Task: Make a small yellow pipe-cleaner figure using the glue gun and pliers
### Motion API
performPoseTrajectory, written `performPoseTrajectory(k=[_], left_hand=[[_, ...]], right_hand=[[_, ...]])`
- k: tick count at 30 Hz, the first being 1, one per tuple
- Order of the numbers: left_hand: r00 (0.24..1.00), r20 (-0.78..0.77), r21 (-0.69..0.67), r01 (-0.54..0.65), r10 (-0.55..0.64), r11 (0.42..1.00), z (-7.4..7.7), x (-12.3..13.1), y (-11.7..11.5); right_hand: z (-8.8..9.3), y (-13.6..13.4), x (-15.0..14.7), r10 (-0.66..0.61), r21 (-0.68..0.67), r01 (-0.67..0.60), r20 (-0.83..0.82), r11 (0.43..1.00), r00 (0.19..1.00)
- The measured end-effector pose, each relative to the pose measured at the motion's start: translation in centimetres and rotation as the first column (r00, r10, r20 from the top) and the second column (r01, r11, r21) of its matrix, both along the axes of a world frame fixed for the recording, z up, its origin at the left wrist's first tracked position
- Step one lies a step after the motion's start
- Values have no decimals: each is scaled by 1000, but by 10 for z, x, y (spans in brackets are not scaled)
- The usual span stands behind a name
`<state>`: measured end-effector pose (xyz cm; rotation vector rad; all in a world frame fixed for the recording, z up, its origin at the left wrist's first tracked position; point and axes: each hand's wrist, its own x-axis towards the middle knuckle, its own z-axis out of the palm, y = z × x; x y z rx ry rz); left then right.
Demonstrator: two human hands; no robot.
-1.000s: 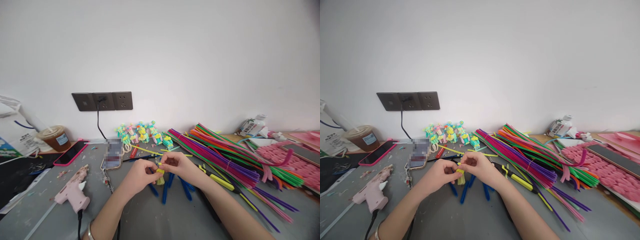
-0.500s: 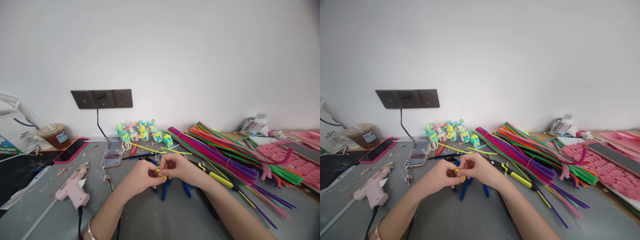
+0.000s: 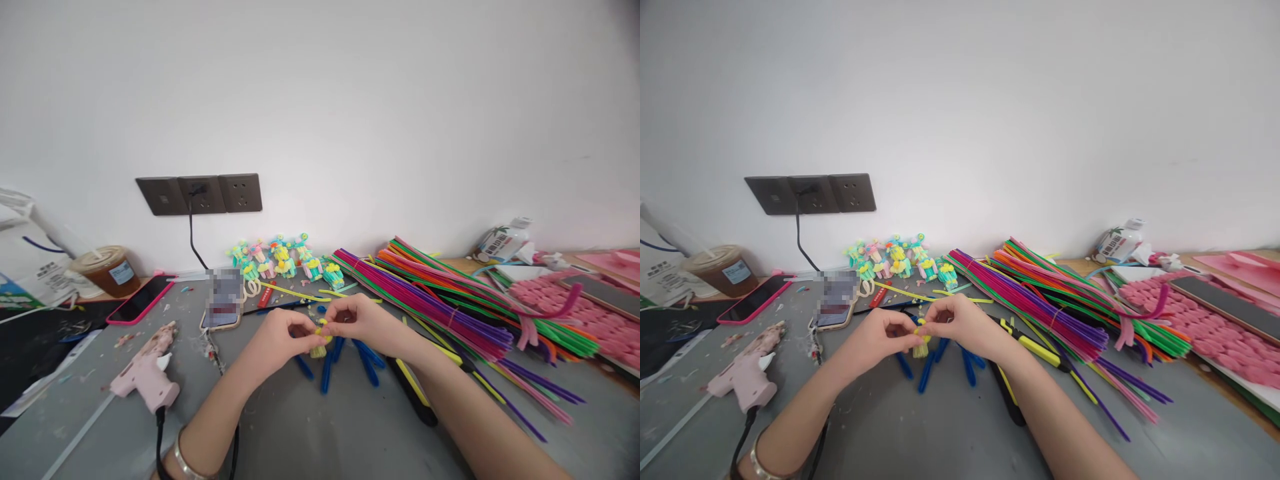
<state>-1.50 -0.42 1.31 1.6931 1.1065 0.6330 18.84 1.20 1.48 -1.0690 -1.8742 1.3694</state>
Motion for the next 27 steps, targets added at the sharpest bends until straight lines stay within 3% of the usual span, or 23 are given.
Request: performPoseTrajectory(k=[4,6,10,17,22,27], left_hand=[[975,-124,238,-152,186,959,1,-4,4],[945,-240,310,-142,223,940,-2,-2,4],[903,-394,344,-28,171,938,-9,5,-2],[952,-304,221,84,-13,972,-8,5,-5],[987,-162,191,17,15,981,-11,6,-3],[989,-150,231,30,5,972,-16,6,-1]], right_hand=[[4,3,1,-196,9,196,-39,980,980],[4,4,-1,-250,23,252,-51,968,967],[-1,7,-7,-261,33,262,-41,964,964],[2,5,-6,-220,-83,214,-80,973,972],[0,5,-3,-149,-193,130,-89,973,985],[-10,7,-7,-136,-239,116,-68,964,988]])
